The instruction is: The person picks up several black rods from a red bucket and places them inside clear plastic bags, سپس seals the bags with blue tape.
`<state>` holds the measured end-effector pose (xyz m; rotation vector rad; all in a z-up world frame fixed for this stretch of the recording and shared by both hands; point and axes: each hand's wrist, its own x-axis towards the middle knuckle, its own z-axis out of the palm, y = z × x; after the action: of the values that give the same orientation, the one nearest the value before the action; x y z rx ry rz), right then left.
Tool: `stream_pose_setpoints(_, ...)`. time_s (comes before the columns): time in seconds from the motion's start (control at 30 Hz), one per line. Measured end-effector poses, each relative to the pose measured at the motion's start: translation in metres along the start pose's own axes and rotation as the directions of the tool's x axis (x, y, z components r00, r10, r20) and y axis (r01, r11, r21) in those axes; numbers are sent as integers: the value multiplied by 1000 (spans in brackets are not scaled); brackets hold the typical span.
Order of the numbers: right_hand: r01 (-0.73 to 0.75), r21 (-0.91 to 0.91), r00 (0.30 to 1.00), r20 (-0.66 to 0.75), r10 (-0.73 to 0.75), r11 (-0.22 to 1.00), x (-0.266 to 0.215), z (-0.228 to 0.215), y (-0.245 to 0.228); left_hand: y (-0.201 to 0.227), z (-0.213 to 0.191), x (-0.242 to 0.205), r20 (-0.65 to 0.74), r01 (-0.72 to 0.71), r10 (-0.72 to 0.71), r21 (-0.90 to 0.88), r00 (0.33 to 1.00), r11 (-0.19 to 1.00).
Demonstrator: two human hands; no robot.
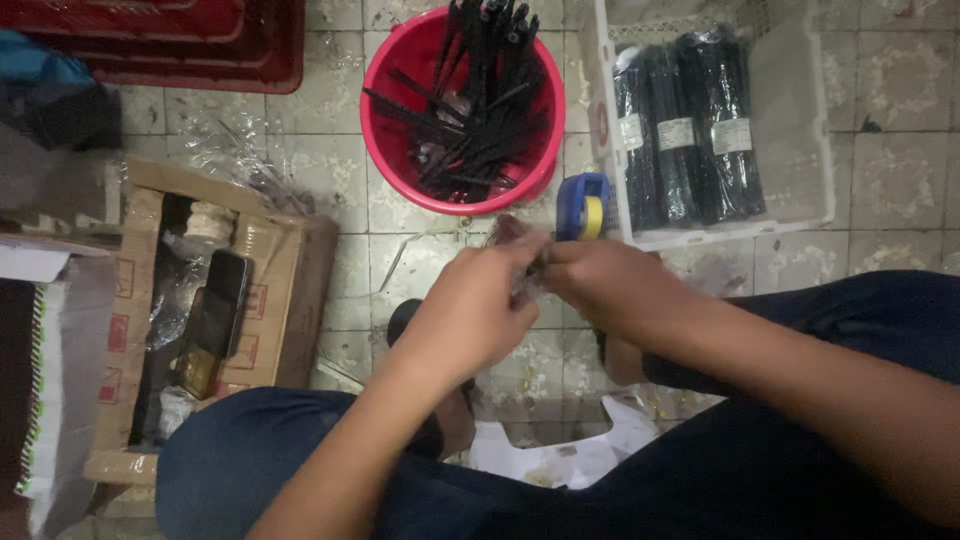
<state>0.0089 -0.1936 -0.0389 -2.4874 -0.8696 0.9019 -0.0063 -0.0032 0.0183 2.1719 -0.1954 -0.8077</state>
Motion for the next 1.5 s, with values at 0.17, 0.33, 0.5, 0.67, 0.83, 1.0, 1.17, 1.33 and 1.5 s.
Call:
stream_pose_setpoints(0.17, 200, -221, 966, -121, -230, 955, 12, 17, 14, -18, 15, 14, 28, 2, -4, 80, 1000, 997)
stream_pose_setpoints(0.33, 134, -6, 979, -153, -133, 991, 25, 42, 34, -32, 30, 23, 45, 51, -60, 170, 997, 984)
stream_pose_setpoints(0.5, 194, -261, 948, -197, -249, 946, 40, 64, 60, -27, 26, 26, 5, 51, -53, 189, 999, 981)
stream_pose_setpoints(0.67, 128, -258, 969, -176, -176, 958, 30, 41, 43, -25, 16, 23, -44, 75, -69, 175, 997, 982)
stream_pose_setpoints(0.83, 74, -148, 987, -133, -94, 986, 16, 1, 6, -16, -2, 13, -117, 57, -42, 121, 992, 991)
stream_pose_setpoints(1.0, 22, -243, 998, -49, -34, 970, 5, -37, -20, 1, -16, 7, -167, -33, 42, 55, 985, 998)
stream_pose_setpoints(1.17, -24, -261, 994, 93, 50, 965, -2, -57, -37, -2, -12, 3, -158, -124, 127, 27, 979, 992)
stream_pose_setpoints(1.33, 40, -375, 978, 205, 41, 926, 4, -31, -16, -12, -1, 9, -124, -142, 148, 56, 981, 988)
stream_pose_setpoints(1.5, 110, -356, 976, 217, -32, 928, 2, -30, -19, -20, 5, 10, -70, -113, 118, 70, 991, 991)
